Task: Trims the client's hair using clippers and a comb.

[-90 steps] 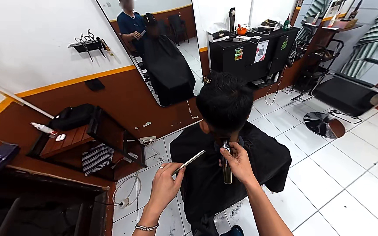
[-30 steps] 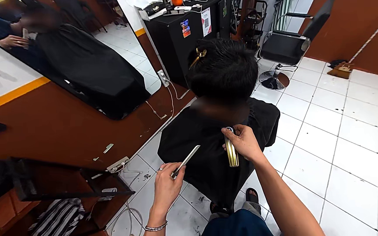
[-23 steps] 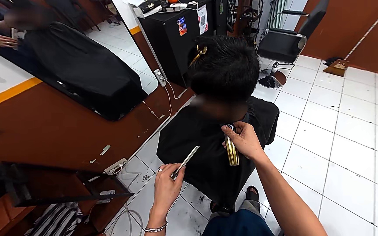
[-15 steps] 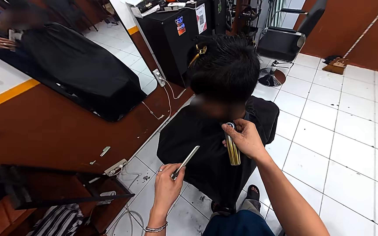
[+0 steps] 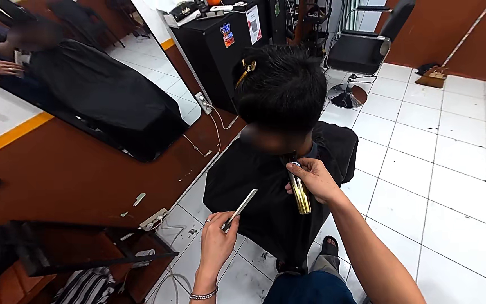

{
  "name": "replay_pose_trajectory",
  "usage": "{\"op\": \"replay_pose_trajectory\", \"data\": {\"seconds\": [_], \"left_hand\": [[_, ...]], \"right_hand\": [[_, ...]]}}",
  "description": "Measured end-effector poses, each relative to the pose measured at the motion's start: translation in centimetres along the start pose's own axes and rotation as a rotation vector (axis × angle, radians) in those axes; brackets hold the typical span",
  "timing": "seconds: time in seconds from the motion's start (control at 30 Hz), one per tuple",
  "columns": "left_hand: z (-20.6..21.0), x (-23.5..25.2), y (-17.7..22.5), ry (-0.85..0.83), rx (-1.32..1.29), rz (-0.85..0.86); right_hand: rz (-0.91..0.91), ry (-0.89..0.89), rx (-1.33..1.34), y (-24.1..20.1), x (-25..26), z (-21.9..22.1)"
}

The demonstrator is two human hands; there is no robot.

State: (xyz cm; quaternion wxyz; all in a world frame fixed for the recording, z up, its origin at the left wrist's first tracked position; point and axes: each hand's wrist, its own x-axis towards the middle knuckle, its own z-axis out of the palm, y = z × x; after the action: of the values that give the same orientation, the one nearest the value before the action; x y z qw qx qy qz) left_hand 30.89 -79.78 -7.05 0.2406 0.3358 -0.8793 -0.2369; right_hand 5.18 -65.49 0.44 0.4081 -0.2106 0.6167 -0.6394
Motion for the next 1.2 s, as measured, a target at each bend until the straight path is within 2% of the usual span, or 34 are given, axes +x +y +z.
{"op": "replay_pose_trajectory", "data": {"seconds": [0.5,0.77,1.2], "left_hand": [[-0.1,-0.5,0.0,-0.004,0.011,-0.001],[-0.1,-0.5,0.1,-0.017,0.004,-0.006],[-0.7,-0.1,0.5,0.002,-0.05,-0.002]], "right_hand": [[-0.143,-0.003,0.095,-0.7,-0.4,-0.3],[0.005,0.027,0.032,0.1,0.1,-0.5],[-0.184,0.044,0.009,0.0,-0.2,0.4]]}}
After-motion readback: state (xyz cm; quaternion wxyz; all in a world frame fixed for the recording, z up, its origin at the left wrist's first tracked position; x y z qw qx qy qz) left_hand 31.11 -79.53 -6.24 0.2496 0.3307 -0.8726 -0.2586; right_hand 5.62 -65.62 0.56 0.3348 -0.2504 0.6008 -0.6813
